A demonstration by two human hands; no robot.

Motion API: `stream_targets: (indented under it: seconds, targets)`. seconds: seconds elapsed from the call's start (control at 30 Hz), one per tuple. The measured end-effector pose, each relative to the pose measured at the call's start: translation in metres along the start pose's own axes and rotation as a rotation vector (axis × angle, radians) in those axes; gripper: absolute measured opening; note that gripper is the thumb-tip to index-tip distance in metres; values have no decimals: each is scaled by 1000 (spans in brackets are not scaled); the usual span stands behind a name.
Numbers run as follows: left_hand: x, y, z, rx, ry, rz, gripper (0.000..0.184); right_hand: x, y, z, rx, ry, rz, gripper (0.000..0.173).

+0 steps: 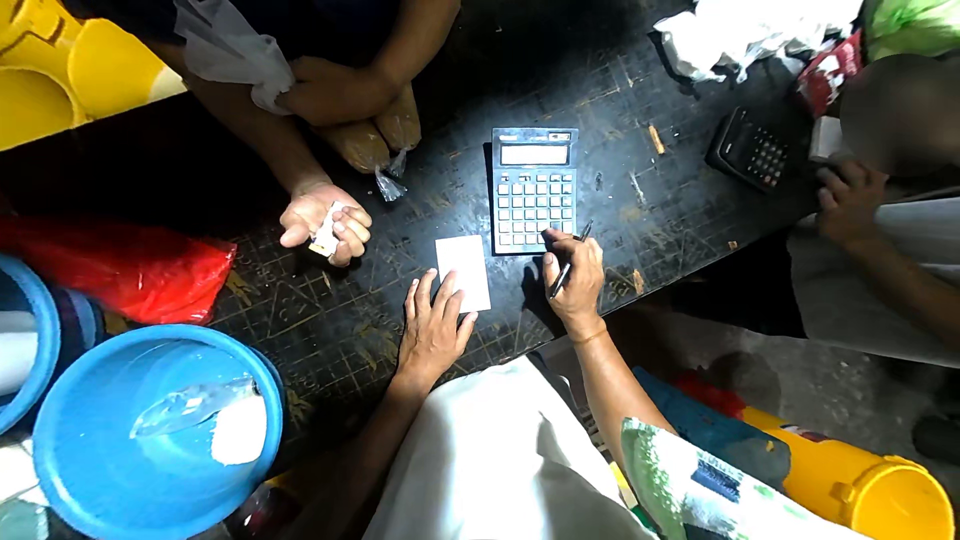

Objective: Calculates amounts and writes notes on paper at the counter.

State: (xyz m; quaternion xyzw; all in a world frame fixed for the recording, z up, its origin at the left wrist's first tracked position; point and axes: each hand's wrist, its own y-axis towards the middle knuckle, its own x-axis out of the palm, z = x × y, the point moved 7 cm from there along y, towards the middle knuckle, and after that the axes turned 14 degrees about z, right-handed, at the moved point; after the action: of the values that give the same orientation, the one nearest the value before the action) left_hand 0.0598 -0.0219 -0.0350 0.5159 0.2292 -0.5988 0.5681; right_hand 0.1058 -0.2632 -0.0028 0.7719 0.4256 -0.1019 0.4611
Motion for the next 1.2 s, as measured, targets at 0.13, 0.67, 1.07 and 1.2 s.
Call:
stream_targets:
  seconds: [0.13,0.67,1.07,1.2]
  targets:
    - [-1,-1,0,-1,2,6,46,12,3,-8,-19,-7,-82,29]
    - [-2,0,0,-1,-5,-4,44,32,22,-6,-58,-17,-116,28]
    - [-1,-1,0,-2,-12,-4,45,5,5,1,2,-26,-11,28]
    - [-1,1,2,0,-3,7,45,9,7,-1,8,-53,-82,26]
